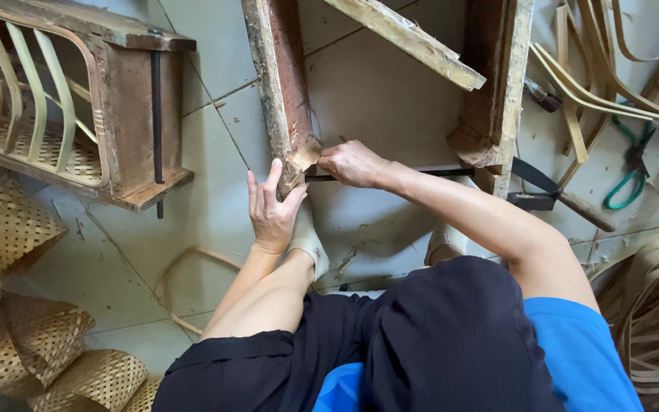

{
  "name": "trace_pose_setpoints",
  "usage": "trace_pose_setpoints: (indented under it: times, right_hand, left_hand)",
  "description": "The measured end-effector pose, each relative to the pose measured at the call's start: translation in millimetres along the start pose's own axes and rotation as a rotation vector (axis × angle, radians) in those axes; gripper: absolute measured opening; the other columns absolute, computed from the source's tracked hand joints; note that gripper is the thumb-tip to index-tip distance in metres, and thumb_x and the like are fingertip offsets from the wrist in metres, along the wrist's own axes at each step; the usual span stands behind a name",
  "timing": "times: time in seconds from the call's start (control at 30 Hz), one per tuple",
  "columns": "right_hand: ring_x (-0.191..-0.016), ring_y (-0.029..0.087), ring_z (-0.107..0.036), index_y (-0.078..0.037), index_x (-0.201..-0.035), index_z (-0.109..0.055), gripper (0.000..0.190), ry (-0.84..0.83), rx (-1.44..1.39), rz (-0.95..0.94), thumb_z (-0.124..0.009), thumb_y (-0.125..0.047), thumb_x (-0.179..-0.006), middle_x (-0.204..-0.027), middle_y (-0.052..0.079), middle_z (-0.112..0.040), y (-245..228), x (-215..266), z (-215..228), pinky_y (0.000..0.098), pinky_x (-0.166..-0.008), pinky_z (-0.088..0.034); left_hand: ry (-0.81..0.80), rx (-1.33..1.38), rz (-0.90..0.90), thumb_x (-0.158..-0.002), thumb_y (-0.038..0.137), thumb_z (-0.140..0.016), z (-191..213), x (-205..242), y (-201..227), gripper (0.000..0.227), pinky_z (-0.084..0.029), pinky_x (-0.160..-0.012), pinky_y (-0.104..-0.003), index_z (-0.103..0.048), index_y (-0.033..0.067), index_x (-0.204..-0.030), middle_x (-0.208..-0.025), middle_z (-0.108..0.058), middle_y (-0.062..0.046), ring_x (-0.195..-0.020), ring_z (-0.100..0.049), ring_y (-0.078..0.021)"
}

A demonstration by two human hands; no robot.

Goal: The person sits on the floor and repeatedly fits a wooden slat into a mortise on a wooden frame. They apply glue to the joint, use a metal bar to pry and align the joint, and tap the slat with a wooden mallet to seat it. The person removes and reinserts the slat multiple times to adjust the fit.

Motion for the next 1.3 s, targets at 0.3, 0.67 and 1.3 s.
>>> trace_pose_setpoints:
  times: [0.3,0.67,1.3]
  right_hand:
    - [-0.074,0.037,-0.065,-0.004,-0.081,-0.059,0.010,-0.018,-0.002,-0.014,-0.067,-0.008,-0.085,-0.081,0.013,-0.064,3.4,1.3,-3.8,0.0485,-0.060,-0.053]
    - [-0.076,0.037,-0.066,-0.004,-0.080,-0.058,0.010,-0.026,0.002,-0.021,-0.067,-0.007,-0.082,-0.082,0.013,-0.064,3.8,0.7,-3.5,0.0482,-0.062,-0.053]
    - [-0.076,0.036,-0.067,-0.004,-0.084,-0.061,0.009,-0.029,0.003,-0.020,-0.068,-0.009,-0.086,-0.085,0.012,-0.065,1.6,-1.4,0.0,0.0476,-0.063,-0.055]
  left_hand:
    - [0.000,0.001,0.001,-0.080,0.023,-0.088,-0.8,0.7,-0.1,0.027,-0.040,-0.120,-0.060,-0.079,0.0267,-0.105,-0.149,-0.048,-0.007,-0.105,-0.059,-0.0261]
    - [0.004,-0.003,-0.003,-0.084,0.023,-0.085,-0.7,-0.2,0.1,0.018,-0.035,-0.123,-0.060,-0.078,0.0247,-0.101,-0.149,-0.050,-0.009,-0.106,-0.059,-0.0269]
    - [-0.009,-0.019,-0.040,-0.086,0.024,-0.083,2.9,-3.5,-0.4,0.020,-0.032,-0.125,-0.059,-0.075,0.0249,-0.104,-0.148,-0.049,-0.012,-0.109,-0.058,-0.0281]
Point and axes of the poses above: each hand's wrist, its own x-axis away from the middle knuckle, its own z-axis out of the back of the hand, y = z × x, the point moved 2 cm from there along -x, towards the middle knuckle
